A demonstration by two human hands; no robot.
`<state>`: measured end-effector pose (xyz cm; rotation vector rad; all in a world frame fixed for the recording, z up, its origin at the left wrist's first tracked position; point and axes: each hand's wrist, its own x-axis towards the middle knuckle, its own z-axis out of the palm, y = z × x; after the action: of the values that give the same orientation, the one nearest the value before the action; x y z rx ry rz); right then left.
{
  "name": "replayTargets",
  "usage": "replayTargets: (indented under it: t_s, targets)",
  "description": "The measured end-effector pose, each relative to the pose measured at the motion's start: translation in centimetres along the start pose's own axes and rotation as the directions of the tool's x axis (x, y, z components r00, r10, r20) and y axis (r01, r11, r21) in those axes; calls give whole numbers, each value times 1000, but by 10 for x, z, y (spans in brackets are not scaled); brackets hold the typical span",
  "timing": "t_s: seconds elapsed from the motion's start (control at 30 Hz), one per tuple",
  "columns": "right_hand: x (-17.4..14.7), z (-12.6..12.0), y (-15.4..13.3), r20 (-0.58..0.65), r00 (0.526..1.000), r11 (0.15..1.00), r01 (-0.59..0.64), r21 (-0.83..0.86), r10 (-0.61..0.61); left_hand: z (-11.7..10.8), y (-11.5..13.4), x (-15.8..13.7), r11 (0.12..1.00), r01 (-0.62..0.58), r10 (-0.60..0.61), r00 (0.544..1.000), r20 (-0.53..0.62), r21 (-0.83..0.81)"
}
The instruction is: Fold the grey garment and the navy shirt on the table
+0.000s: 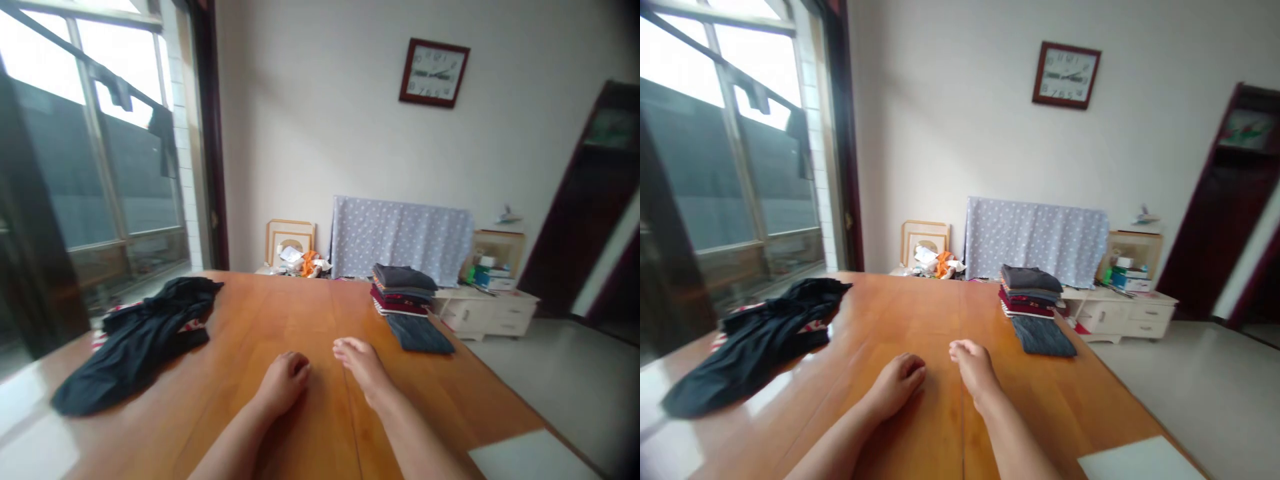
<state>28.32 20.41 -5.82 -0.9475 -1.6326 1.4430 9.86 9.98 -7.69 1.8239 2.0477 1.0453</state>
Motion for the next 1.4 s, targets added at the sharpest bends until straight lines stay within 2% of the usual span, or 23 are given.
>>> replayTargets:
  t_s: [0.07,0.13,0.2,0.27,0.37,0.47,0.57,0.7,0.9,1.03,1.13,1.2,1.27,1.33,1.4]
  targets:
    - [-3,13,6,-18,997,992,-69,106,71,-1,1,-2,1000,17,-17,1000,-8,-5]
    - [-3,22,18,-48,997,991,-59,119,65,-1,0,-3,999,50,-50,999,-3,-12]
    - [-1,25,32,-72,996,999,-47,20,49,-1,-2,-4,996,92,-92,996,-3,-20]
    - [0,24,44,-48,999,992,11,-127,-17,1,-5,-5,991,127,-127,992,1,-40]
    - [3,17,54,19,996,934,92,-345,-91,3,-10,-5,985,149,-151,988,-20,-87]
    - [4,13,53,81,984,859,179,-479,-160,2,-17,-2,979,157,-170,981,-97,-133]
    - [3,14,47,138,967,797,256,-546,-216,-1,-26,-1,969,172,-210,951,-228,-177]
    - [-1,16,44,207,944,739,329,-588,-256,-6,-38,-4,939,233,-325,846,-423,-255]
    - [-3,16,52,277,925,695,377,-612,-258,-23,-46,-5,907,324,-422,708,-567,-269]
    - [4,16,64,330,916,687,392,-611,-230,-47,-51,-9,845,464,-517,578,-632,-267]
    - [8,16,73,356,911,675,398,-621,-210,-69,-55,-22,770,589,-575,473,-668,-246]
    - [9,16,76,369,907,663,406,-630,-205,-86,-59,-34,724,655,-587,420,-692,-216]
    - [9,16,77,377,904,647,413,-641,-203,-104,-64,-48,693,699,-574,389,-720,-175]
    - [8,16,75,377,903,625,417,-660,-205,-121,-71,-62,673,727,-556,377,-740,-136]
    - [7,17,73,375,903,601,421,-679,-209,-138,-82,-74,607,794,-542,386,-747,-30]
